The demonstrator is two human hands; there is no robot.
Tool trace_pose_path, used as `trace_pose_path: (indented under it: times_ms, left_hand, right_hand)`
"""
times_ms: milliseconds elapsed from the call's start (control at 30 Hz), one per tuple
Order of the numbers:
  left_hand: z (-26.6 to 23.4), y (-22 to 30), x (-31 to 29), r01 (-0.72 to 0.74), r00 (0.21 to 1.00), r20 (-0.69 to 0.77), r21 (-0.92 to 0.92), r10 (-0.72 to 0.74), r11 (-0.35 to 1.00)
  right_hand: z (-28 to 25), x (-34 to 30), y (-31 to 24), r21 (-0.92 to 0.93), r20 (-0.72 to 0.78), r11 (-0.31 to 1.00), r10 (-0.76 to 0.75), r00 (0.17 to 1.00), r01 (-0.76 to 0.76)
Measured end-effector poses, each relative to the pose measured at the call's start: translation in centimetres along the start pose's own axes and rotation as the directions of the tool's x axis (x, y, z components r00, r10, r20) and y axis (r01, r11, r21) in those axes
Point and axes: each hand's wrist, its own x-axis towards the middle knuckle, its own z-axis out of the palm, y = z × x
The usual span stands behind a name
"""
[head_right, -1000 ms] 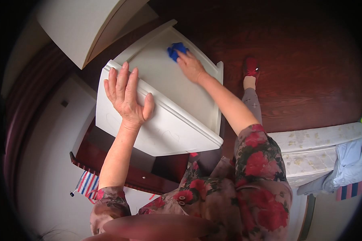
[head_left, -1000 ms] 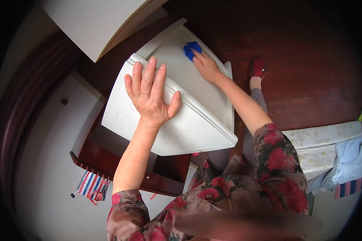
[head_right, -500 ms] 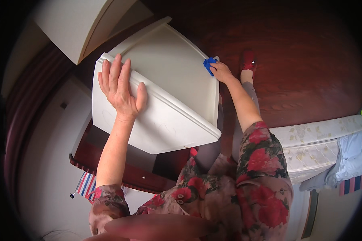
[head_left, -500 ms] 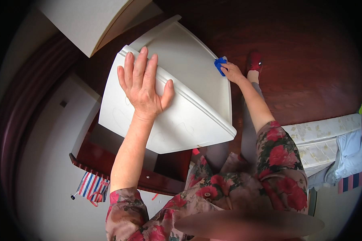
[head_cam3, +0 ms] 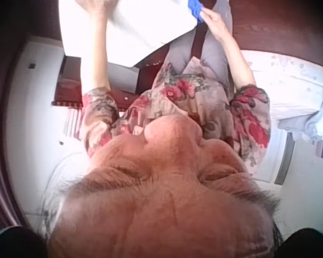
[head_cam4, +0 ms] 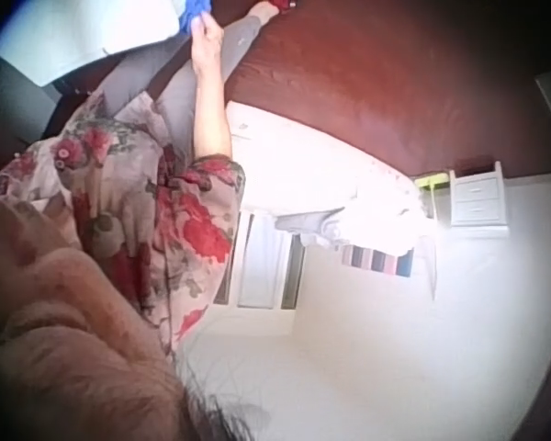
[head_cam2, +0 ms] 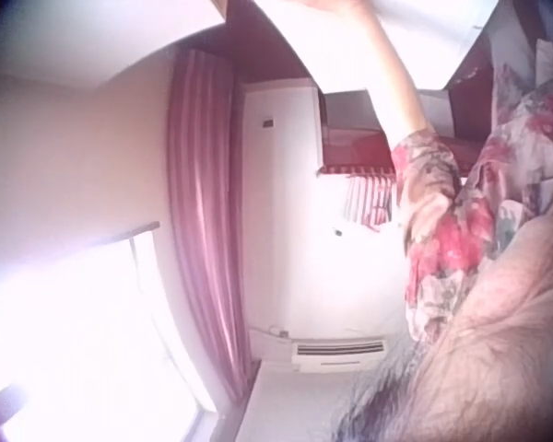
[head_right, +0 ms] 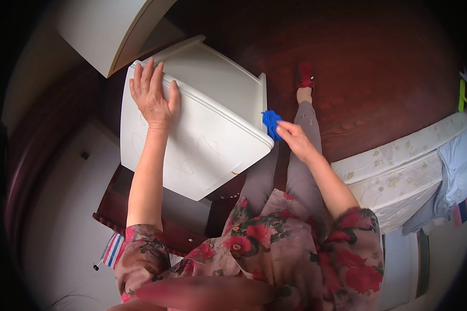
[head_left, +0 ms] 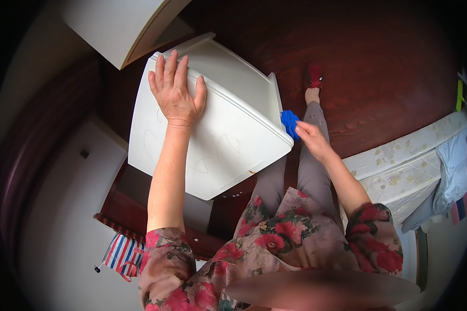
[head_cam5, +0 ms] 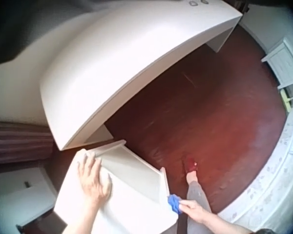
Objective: Wiping down a white side table and a desk with a blue cloth.
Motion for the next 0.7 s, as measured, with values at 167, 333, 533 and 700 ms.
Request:
trace_pose_path:
  times_ms: [167, 333, 533, 700]
  left_hand:
    - [0.2, -0.1, 0.3, -0.024, 0.999, -0.032, 0.018, 0.024, 1.0]
    - [0.5, -0.6, -0.2, -0.062, 0.996, -0.065, 0.018, 0.063, 0.998]
    - [0.3, -1.0, 0.3, -0.177, 0.979, -0.104, 0.015, 0.178, 0.984]
    - [2.2, 0.1, 0.7, -0.186, 0.976, -0.121, -0.047, 0.179, 0.981]
  right_hand:
    - [2.4, -0.2, -2.2, -0.246, -0.055, 0.927, -0.305, 0.951, 0.283]
    - [1.9, 7.4, 5.9, -0.292, -0.241, 0.918, -0.341, 0.909, 0.267]
    - [3.4, 20.3, 11.5, -0.111, -0.509, 0.992, -0.107, 0.854, 0.059]
    - [2.6, 23.6, 16.9, 0.535, -0.43, 0.839, 0.371, 0.823, -0.098]
